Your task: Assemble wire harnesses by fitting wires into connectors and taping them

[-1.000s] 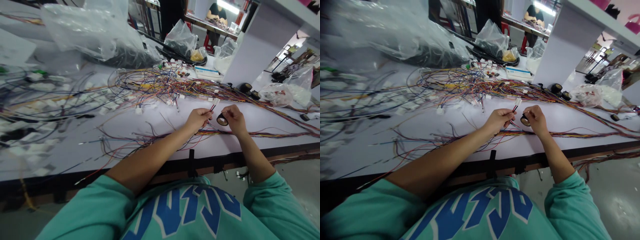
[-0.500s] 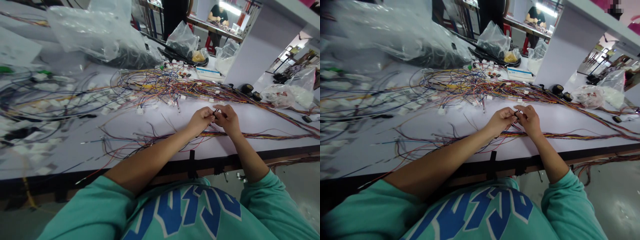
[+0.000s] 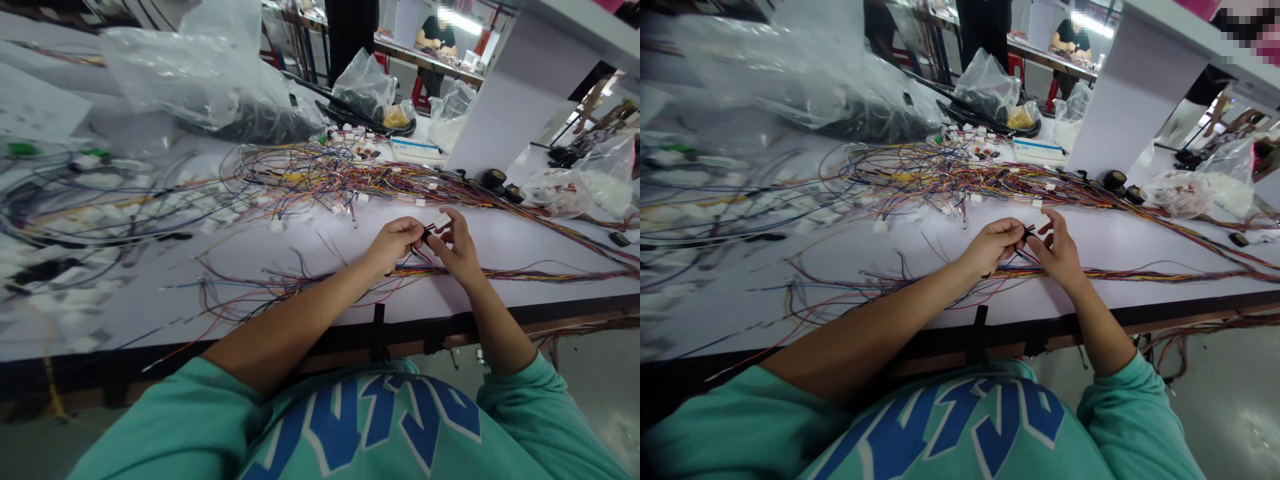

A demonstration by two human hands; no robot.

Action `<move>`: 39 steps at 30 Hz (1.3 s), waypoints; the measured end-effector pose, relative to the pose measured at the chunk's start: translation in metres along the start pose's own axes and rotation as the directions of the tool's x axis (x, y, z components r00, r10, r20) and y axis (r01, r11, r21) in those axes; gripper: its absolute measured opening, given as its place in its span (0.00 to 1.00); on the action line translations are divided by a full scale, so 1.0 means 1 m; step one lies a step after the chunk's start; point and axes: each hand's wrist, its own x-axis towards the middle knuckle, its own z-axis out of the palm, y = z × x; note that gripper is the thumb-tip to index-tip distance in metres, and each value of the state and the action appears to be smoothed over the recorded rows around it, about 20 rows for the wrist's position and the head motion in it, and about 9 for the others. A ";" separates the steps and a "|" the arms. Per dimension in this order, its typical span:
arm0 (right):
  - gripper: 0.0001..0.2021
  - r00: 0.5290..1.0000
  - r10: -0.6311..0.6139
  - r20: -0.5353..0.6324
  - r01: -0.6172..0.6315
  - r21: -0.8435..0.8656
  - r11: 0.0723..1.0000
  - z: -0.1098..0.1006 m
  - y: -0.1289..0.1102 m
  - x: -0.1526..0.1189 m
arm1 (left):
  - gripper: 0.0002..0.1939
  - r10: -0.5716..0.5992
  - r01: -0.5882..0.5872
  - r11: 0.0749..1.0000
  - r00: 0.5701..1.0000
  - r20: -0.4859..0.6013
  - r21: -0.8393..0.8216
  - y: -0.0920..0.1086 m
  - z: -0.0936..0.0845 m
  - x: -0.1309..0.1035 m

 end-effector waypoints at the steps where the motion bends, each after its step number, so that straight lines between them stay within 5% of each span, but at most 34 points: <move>1: 0.22 1.000 -0.016 0.002 0.016 -0.055 0.998 -0.001 0.000 -0.001 | 0.08 -0.017 0.017 1.000 1.000 -0.002 -0.004 0.001 0.000 -0.001; 6: 0.05 0.983 -0.182 0.019 0.180 -0.297 0.938 -0.004 0.000 0.002 | 0.08 -0.086 0.087 0.996 0.995 0.042 -0.021 0.004 0.001 -0.005; 10: 0.06 0.947 -0.302 -0.109 0.256 -0.309 0.916 -0.001 0.000 0.005 | 0.08 -0.128 0.131 0.990 0.990 0.055 -0.052 0.003 0.000 -0.007; 13: 0.06 0.952 -0.257 -0.167 0.243 -0.103 0.965 0.007 0.001 0.005 | 0.10 -0.268 0.280 0.954 0.957 0.111 -0.106 0.003 -0.002 -0.006; 16: 0.03 0.988 -0.068 -0.140 0.112 0.332 0.937 0.014 0.002 0.006 | 0.10 -0.334 0.365 0.922 0.919 0.211 -0.131 0.002 -0.003 -0.005; 19: 0.03 0.992 0.106 0.062 -0.120 0.675 0.728 0.013 0.000 0.009 | 0.11 -0.213 0.241 0.961 0.957 0.197 -0.132 -0.002 -0.001 -0.004; 22: 0.09 0.955 0.135 0.263 -0.294 0.803 0.518 0.007 -0.005 0.013 | 0.15 -0.037 0.048 0.993 0.994 0.103 -0.108 -0.007 0.003 -0.003; 26: 0.10 0.935 0.204 0.289 -0.351 0.837 0.419 0.000 -0.010 0.014 | 0.11 0.228 -0.233 0.963 0.972 0.054 0.137 -0.010 0.002 -0.003; 29: 0.09 0.935 0.282 0.214 -0.335 0.791 0.512 -0.006 -0.009 0.013 | 0.07 0.375 -0.413 0.830 0.911 0.173 0.375 -0.005 -0.006 -0.005; 33: 0.08 0.978 0.134 0.161 -0.204 0.588 0.783 -0.020 -0.005 0.010 | 0.05 0.219 -0.346 0.848 0.918 0.331 0.401 0.008 -0.014 -0.008; 36: 0.08 0.993 -0.012 0.117 -0.030 0.353 0.935 -0.023 -0.006 0.009 | 0.04 0.174 -0.309 0.858 0.926 0.334 0.409 0.012 -0.014 -0.007; 39: 0.08 0.992 -0.124 0.004 0.125 -0.010 0.992 -0.019 -0.009 0.007 | 0.05 0.233 -0.335 0.782 0.939 0.251 0.526 0.008 -0.010 -0.006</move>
